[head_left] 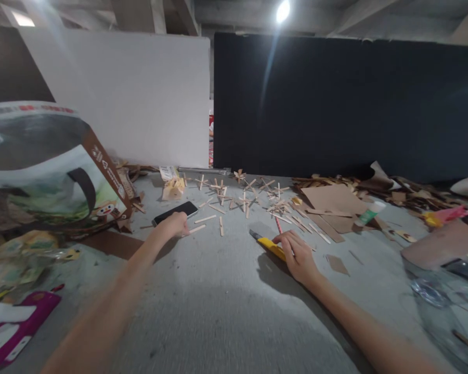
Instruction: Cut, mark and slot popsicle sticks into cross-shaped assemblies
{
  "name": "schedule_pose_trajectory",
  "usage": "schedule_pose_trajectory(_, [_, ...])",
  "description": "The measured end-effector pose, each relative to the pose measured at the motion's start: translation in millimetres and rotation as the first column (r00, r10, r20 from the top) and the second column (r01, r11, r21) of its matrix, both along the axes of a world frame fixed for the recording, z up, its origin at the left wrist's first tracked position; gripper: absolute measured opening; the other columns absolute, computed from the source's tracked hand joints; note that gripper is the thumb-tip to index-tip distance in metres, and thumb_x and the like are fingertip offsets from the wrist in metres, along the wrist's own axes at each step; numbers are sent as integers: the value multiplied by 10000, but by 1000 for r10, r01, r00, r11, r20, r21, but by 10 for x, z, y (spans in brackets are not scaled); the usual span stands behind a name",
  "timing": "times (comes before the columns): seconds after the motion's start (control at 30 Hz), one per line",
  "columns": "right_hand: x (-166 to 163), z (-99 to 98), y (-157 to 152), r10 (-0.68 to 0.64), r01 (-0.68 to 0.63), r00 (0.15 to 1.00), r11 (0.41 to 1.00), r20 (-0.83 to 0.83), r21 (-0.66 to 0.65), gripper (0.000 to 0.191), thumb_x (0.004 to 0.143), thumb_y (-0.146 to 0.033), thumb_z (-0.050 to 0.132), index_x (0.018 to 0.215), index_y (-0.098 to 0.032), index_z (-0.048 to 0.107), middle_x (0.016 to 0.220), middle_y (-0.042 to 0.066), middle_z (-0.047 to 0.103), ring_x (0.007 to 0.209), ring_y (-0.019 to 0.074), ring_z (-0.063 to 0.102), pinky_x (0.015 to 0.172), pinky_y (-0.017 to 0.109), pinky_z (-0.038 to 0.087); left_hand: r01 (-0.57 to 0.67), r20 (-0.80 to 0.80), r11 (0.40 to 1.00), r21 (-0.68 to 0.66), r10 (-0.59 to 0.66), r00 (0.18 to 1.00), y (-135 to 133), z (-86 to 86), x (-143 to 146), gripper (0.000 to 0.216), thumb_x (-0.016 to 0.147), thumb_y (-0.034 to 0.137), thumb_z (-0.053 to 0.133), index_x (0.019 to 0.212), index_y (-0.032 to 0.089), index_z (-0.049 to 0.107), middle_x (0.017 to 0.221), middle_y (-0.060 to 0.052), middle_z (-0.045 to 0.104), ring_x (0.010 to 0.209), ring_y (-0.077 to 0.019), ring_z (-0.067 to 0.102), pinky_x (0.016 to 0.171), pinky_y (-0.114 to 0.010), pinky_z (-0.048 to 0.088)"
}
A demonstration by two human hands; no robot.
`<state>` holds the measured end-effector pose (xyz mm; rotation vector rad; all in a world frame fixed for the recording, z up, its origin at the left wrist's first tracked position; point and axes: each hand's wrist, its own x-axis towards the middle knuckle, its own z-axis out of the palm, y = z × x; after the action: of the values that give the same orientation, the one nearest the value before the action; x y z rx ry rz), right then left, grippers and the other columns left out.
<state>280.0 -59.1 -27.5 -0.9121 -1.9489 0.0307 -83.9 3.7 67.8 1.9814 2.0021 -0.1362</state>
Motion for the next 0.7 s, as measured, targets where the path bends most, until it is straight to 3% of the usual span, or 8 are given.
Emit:
schedule_pose_trajectory(0.13, [-7,-9,2,-10,10,1000,1000,-9,-14,349,1128,-276,347,921,-237,625,827,54,686,788,218,629,749,383,493,72,99,997,-26,-69,993,1,94,-22,146,742,168,700,599,154,676,649,-83,705,709,-243,692,665,-288,464])
schedule_pose_trajectory(0.23, [-5,-21,12,-11,11,1000,999,-10,-32,362,1129,-293,343,920,-235,632,820,57,685,791,220,636,748,381,499,142,259,990,24,-144,955,-43,236,64,121,834,248,642,850,180,741,840,-46,782,814,-197,712,734,-252,493])
schedule_pose_trajectory(0.3, [-1,-17,21,-16,15,1000,999,-8,-43,380,1130,-317,333,919,-236,639,813,58,686,786,221,643,745,384,500,199,513,969,143,-245,823,-128,367,172,209,866,314,639,985,175,739,887,-64,794,853,-206,717,759,-275,508])
schedule_pose_trajectory(0.37, [-7,5,15,-18,17,1000,999,-20,-46,394,1130,-341,332,912,-240,644,800,56,686,766,222,643,733,384,499,234,601,944,231,-327,729,-254,504,294,233,862,355,668,995,180,742,907,-67,796,855,-204,715,776,-290,513])
schedule_pose_trajectory(0.53, [-146,116,-182,45,-52,991,997,-125,-50,393,1127,-353,343,904,-239,646,805,60,690,759,219,645,745,376,503,351,633,908,230,-414,655,-555,700,524,225,870,384,680,894,174,757,841,-53,779,777,-181,682,711,-278,490])
schedule_pose_trajectory(0.7, [-434,185,-503,146,-194,953,968,-266,-161,385,1126,-426,375,980,-235,676,821,42,706,765,196,673,718,314,517,441,631,874,203,-461,624,-633,633,653,186,852,339,697,846,166,763,802,-48,759,734,-169,657,668,-267,469])
